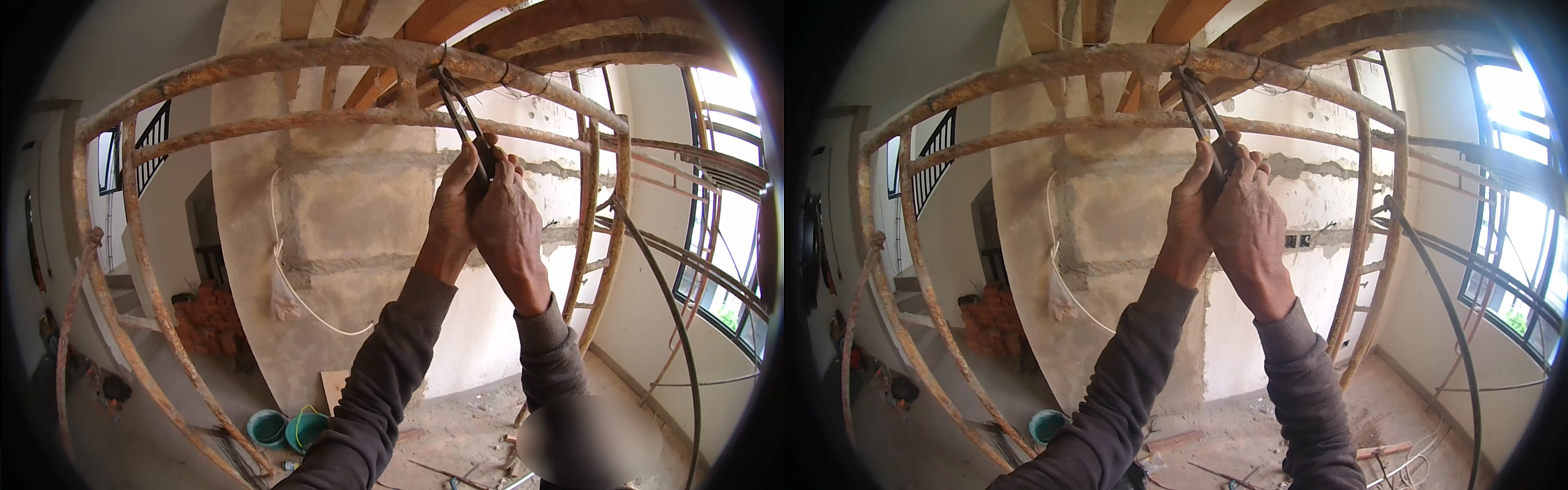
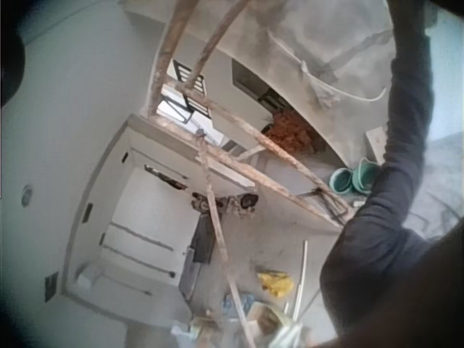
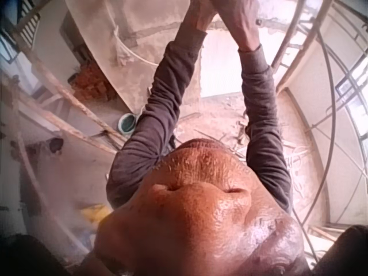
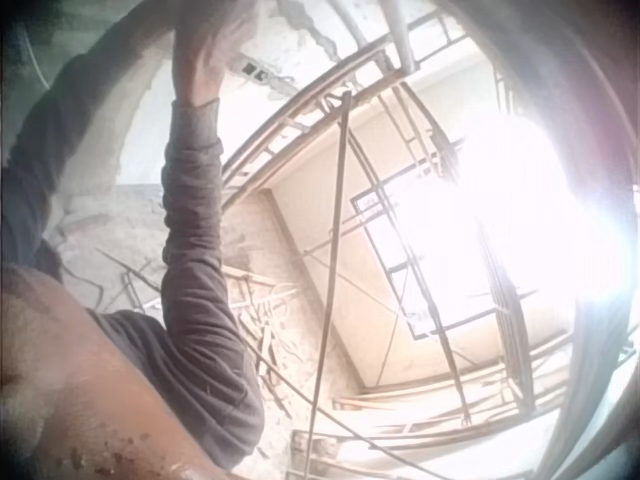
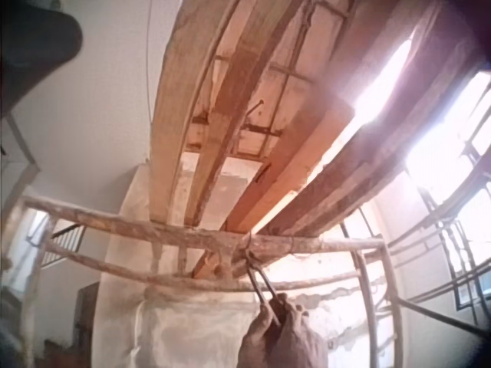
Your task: The person uses their hands to tie a thin wire around the wooden beams and metal pipe of a scaffolding structure, then tightens and twists the wire using a pair of pliers.
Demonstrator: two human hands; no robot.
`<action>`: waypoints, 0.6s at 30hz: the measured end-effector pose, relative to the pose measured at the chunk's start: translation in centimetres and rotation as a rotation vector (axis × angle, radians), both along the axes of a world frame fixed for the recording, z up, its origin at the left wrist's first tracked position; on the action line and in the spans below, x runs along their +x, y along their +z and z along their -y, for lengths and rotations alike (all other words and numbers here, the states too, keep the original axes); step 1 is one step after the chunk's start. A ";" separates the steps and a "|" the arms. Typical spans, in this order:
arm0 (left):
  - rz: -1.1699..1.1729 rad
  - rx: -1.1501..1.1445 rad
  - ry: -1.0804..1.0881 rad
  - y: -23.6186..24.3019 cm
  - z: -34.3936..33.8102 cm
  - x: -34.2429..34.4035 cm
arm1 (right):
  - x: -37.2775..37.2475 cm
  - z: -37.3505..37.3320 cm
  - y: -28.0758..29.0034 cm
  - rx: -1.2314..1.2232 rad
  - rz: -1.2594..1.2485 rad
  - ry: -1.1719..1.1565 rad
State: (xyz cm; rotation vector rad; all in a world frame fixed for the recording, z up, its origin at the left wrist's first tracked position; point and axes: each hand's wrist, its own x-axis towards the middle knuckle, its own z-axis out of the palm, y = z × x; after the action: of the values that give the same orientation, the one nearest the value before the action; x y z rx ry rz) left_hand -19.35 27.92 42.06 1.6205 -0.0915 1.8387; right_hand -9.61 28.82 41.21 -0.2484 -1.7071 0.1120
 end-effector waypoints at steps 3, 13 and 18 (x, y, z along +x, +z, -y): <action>0.007 -0.054 0.086 -0.2 1.0 0.5 | -0.2 -0.3 -0.4 -0.035 -0.004 0.076; 0.037 -0.196 0.549 1.2 3.2 0.8 | 0.7 -1.5 1.0 -0.119 0.122 0.397; -0.025 -0.227 0.693 2.1 4.2 0.9 | 2.0 -1.4 1.7 -0.236 0.231 0.620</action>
State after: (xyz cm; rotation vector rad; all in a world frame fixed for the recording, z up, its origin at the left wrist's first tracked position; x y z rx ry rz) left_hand -18.47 23.72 44.18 1.6234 0.7499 2.2175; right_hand -7.61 30.24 42.91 0.1087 -1.9522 0.7697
